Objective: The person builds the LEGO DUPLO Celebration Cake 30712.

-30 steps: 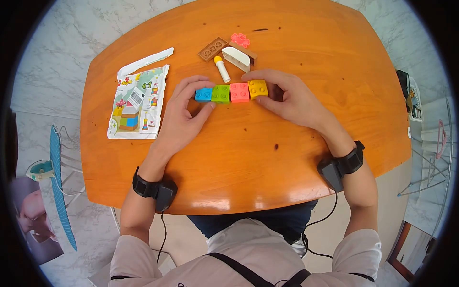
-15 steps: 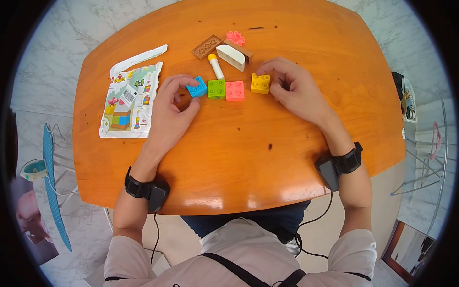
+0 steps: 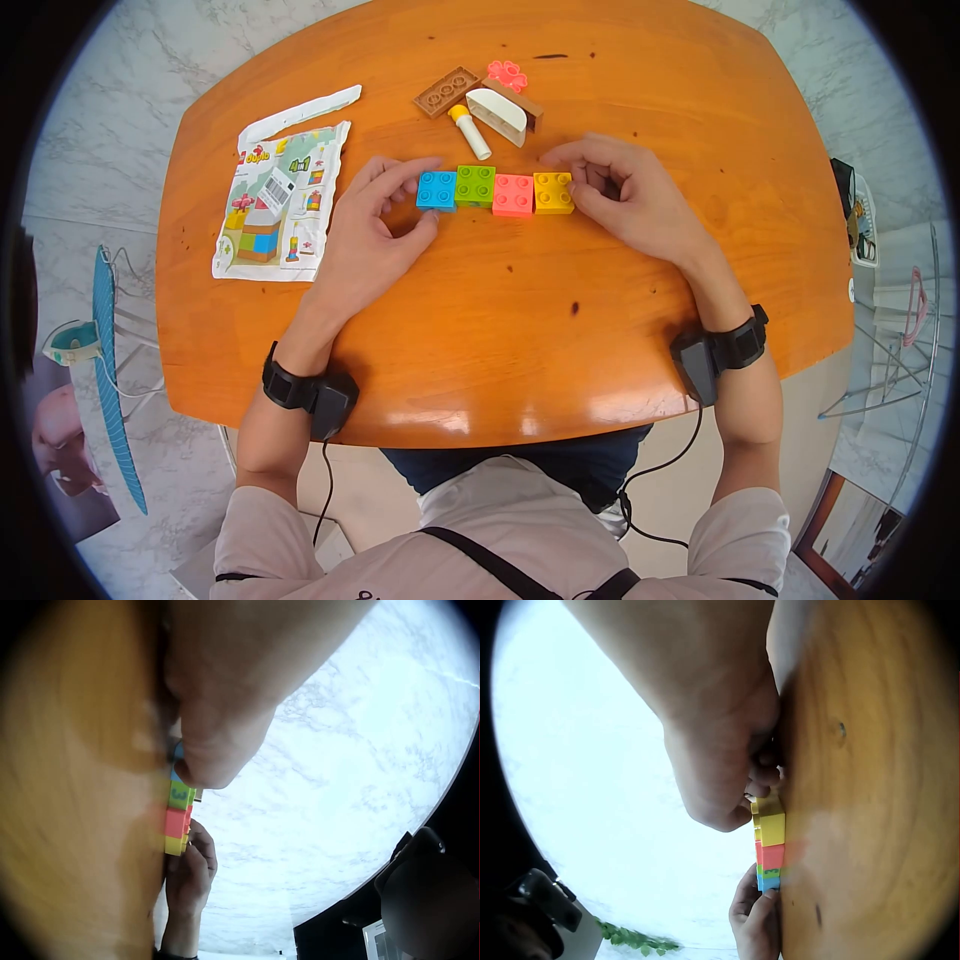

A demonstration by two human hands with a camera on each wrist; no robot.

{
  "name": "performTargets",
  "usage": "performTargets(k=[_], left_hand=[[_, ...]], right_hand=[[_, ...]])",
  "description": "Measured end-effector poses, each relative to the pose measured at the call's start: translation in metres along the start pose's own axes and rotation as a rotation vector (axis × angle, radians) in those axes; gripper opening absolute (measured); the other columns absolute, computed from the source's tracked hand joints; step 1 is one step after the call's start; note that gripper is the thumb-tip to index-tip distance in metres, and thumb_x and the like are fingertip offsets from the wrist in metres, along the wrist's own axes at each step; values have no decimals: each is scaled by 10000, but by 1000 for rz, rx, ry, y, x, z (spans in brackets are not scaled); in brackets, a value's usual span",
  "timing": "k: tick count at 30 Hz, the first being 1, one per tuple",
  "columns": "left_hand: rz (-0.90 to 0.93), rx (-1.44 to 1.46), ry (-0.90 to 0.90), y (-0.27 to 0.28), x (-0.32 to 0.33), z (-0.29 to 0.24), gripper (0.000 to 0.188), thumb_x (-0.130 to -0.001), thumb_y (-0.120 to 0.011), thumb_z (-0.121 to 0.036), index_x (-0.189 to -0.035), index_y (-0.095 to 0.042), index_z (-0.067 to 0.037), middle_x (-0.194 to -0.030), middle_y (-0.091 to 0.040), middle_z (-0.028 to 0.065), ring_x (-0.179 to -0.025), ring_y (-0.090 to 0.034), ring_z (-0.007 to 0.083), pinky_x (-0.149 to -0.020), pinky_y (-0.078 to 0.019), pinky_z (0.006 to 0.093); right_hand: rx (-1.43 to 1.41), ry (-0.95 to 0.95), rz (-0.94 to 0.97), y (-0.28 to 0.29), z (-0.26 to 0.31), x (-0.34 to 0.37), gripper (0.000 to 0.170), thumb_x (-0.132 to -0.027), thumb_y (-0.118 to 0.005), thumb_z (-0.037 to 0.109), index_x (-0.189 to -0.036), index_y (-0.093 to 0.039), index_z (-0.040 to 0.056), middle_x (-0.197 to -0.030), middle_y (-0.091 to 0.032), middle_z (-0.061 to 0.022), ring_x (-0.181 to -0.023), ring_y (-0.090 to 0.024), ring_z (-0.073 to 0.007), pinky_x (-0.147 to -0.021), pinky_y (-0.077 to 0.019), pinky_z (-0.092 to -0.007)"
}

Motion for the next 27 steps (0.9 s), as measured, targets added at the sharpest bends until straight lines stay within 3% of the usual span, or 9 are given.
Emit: performTargets(k=[8,12,14,15,17,20,27], left_hand=[[-62,-66,-80,1,-1,1,395,-855,-770,-80,-1236,-668,-85,-1044,-605,33,-957,-541,141,-783,-447,269],[-1,-17,14,-1,-3,8,434,-854,-765,-74,-1269,-639,-73,-1128,-619,38,-995,-545,136,-792,-443,268],[-54,-30,-54,1,-2,5,464,-860,-751,-63,-1302,-612,-62,-1154,-618,32,-992,-540,130,-791,-432,264],[-53,-31,-53,2,-2,4,464,-860,-751,-63,-1302,-612,-62,-1154,-618,32,-992,-540,130,-791,-432,264],[-14,9,-31,2,-2,3,475,-870,-732,-51,-1326,-598,-68,-1152,-616,24,-978,-535,125,-784,-424,260],[-26,21,-1,2,-2,4,472,-865,-754,-64,-1315,-611,-67,-1123,-602,24,-942,-520,131,-766,-419,259],[14,34,75,-1,-1,0,537,-836,-803,-92,-1342,-624,-77,-985,-509,18,-902,-486,142,-789,-439,278]], right_hand=[[36,-33,64,-4,11,1,378,-813,-734,-14,-1182,-719,69,-849,-470,18,-669,-435,-74,-601,-399,-234],[84,-11,-29,-3,8,-1,320,-814,-777,17,-1125,-719,62,-860,-461,16,-668,-434,-77,-603,-403,-237],[92,-12,-112,-1,9,-2,217,-809,-827,64,-956,-667,48,-882,-469,13,-664,-430,-75,-604,-399,-233],[90,-13,-112,1,6,-2,217,-809,-827,64,-956,-667,48,-882,-469,13,-664,-430,-75,-604,-399,-233],[82,-21,-45,2,-1,-1,327,-799,-847,54,-821,-521,76,-1043,-518,26,-668,-381,-45,-593,-333,-210],[81,38,-35,0,9,-1,352,-806,-851,85,-788,-500,67,-992,-547,11,-652,-419,-63,-591,-382,-223],[-27,-23,-35,-3,-2,0,330,-809,-845,66,-886,-524,73,-924,-563,35,-612,-404,-39,-552,-362,-214]])
Point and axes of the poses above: each hand's wrist, its own x-axis away from the middle knuckle, its own y-axis out of the back of the hand, z = x × y, the point moved 5 cm from there along -x, towards the middle knuckle
